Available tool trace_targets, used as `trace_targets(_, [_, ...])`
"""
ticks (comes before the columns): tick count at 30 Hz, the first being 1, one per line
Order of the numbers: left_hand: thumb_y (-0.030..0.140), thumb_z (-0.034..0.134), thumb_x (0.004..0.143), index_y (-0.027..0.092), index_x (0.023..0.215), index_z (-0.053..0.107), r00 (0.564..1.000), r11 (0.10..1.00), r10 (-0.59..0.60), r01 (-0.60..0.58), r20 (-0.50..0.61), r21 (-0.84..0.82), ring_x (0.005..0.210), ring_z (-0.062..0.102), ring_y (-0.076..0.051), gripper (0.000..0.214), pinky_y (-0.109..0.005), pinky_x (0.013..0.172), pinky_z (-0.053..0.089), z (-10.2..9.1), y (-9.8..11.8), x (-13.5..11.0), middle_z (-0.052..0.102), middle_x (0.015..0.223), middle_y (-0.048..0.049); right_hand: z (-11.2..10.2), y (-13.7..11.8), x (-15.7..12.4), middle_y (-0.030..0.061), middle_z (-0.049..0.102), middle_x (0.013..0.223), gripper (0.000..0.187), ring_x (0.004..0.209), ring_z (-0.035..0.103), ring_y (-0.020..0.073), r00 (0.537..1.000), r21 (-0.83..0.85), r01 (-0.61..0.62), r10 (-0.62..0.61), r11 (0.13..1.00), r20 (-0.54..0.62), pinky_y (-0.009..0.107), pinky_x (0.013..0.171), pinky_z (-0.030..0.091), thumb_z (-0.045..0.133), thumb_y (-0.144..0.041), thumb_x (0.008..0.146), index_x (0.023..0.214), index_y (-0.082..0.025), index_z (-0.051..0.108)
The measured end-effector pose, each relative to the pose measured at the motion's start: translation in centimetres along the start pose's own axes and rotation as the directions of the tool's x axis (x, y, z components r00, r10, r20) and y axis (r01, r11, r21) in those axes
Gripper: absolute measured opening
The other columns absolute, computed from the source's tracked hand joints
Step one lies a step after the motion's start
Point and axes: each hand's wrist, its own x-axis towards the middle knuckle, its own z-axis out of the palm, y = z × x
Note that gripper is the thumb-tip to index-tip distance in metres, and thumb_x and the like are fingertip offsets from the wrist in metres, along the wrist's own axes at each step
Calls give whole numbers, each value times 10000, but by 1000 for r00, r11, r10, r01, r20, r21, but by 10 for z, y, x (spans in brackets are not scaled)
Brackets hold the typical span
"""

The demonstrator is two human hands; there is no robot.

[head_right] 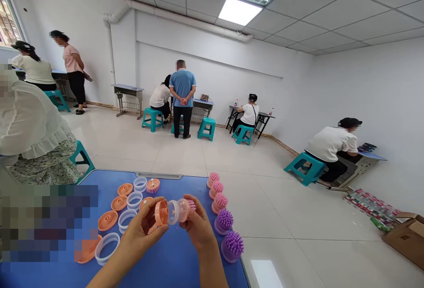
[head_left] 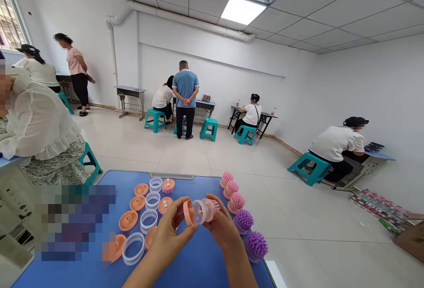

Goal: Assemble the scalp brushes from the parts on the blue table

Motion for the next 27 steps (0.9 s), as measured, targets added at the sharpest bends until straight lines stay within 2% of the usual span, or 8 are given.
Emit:
trace_targets(3, [213, 637, 635, 197, 1113, 484, 1000, 1000, -17, 17, 2, -16, 1051, 569, -247, 503, -370, 900, 478, 0, -6, 0, 580, 1119, -84, -1, -2, -1, -19, 611, 718, 357, 565, 509, 94, 1000, -29, 16, -16, 999, -24, 205, 500, 405, 754, -321, 616, 952, -266, 647])
trace_targets(7, [211, 633, 663, 221, 1120, 489, 1000, 999, 22, -22, -3, 49, 1064, 559, -239, 480, -359, 899, 481, -2, -16, -3, 566, 1132, -65, 2, -3, -4, -9, 616, 753, 379, 591, 509, 105, 998, -100, 38, -43, 994, -42, 223, 533, 412, 770, -321, 591, 949, -276, 653])
trace_targets(11, [215, 615, 673, 209, 1131, 465, 1000, 997, 3, -2, -11, 73, 1047, 567, -228, 482, -362, 904, 476, -4, -22, -7, 557, 1125, -70, 5, -3, -5, -7, 613, 757, 401, 589, 500, 106, 998, -133, 38, -45, 990, -53, 222, 527, 405, 784, -335, 560, 937, -274, 662])
trace_targets(19, [228, 617, 652, 196, 1125, 462, 1000, 996, 3, -1, -23, 94, 1044, 561, -237, 499, -375, 898, 478, -3, -25, -5, 551, 1131, -80, 12, -3, -5, 14, 624, 830, 401, 619, 506, 131, 996, -189, -2, -14, 982, -84, 239, 528, 402, 786, -330, 534, 910, -258, 667])
trace_targets(27, [199, 619, 643, 192, 1122, 463, 1000, 998, 3, -2, -17, 68, 1035, 561, -235, 504, -392, 897, 483, -1, -23, -8, 526, 1142, -87, 5, -3, -7, 28, 644, 879, 401, 654, 532, 149, 998, -183, 8, -21, 983, -65, 256, 553, 414, 776, -338, 568, 945, -268, 659])
